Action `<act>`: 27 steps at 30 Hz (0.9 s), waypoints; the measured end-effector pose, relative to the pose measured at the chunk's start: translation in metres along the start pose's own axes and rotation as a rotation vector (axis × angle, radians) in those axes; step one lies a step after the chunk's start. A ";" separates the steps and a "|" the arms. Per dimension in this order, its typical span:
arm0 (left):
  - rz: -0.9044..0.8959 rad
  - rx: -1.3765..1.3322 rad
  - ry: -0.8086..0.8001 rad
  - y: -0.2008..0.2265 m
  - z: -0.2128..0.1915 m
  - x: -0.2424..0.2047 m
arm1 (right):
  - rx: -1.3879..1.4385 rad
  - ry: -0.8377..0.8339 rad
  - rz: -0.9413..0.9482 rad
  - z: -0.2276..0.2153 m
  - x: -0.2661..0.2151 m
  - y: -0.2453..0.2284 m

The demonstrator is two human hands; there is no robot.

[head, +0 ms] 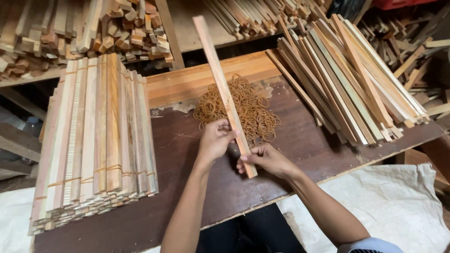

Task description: Inserting thin wood strips into a bundle secured by rubber bands

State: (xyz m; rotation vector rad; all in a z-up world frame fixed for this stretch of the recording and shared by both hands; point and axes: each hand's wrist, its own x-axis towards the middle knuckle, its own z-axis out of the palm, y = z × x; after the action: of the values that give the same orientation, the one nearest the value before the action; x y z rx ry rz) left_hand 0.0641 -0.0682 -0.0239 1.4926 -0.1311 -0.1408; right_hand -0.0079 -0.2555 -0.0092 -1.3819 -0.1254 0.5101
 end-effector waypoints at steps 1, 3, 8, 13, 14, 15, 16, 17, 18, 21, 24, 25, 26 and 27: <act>0.004 0.001 0.005 0.002 -0.002 -0.002 | -0.002 -0.006 -0.002 0.003 -0.002 -0.002; -0.011 0.038 -0.017 0.005 -0.005 -0.005 | -0.046 -0.049 0.087 0.007 -0.008 -0.006; 0.005 0.126 -0.121 0.005 -0.010 -0.008 | -0.240 -0.202 0.063 -0.023 0.010 -0.001; -0.040 0.186 -0.310 0.016 -0.010 -0.020 | 0.003 0.021 -0.041 -0.044 0.036 -0.055; -0.072 0.216 -0.382 0.016 -0.011 -0.022 | -0.006 0.116 -0.114 -0.056 0.050 -0.054; -0.104 0.246 -0.455 0.016 -0.012 -0.025 | -0.016 0.210 -0.189 -0.069 0.064 -0.053; -0.103 0.244 -0.457 0.016 -0.017 -0.024 | -0.017 0.213 -0.189 -0.078 0.075 -0.056; -0.135 0.284 -0.523 0.017 -0.023 -0.023 | 0.023 0.284 -0.204 -0.088 0.087 -0.058; -0.170 0.324 -0.587 0.018 -0.029 -0.024 | 0.065 0.352 -0.219 -0.096 0.099 -0.060; -0.156 0.626 -0.589 0.028 -0.051 -0.026 | 0.160 0.448 -0.244 -0.102 0.100 -0.067; -0.121 1.018 -0.438 0.061 -0.047 -0.042 | 0.166 0.459 -0.282 -0.088 0.097 -0.066; -0.124 1.020 -0.436 0.050 -0.040 -0.035 | 0.169 0.456 -0.281 -0.085 0.099 -0.063; -0.144 1.118 -0.369 0.037 -0.032 -0.030 | 0.156 0.438 -0.268 -0.082 0.099 -0.058; -0.163 1.215 -0.300 0.024 -0.024 -0.024 | 0.144 0.420 -0.255 -0.079 0.100 -0.053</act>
State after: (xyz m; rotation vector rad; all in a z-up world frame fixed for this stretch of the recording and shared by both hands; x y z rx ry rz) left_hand 0.0445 -0.0387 -0.0015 2.6894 -0.3797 -0.4736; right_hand 0.1245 -0.2906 0.0055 -1.2814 0.0762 0.0106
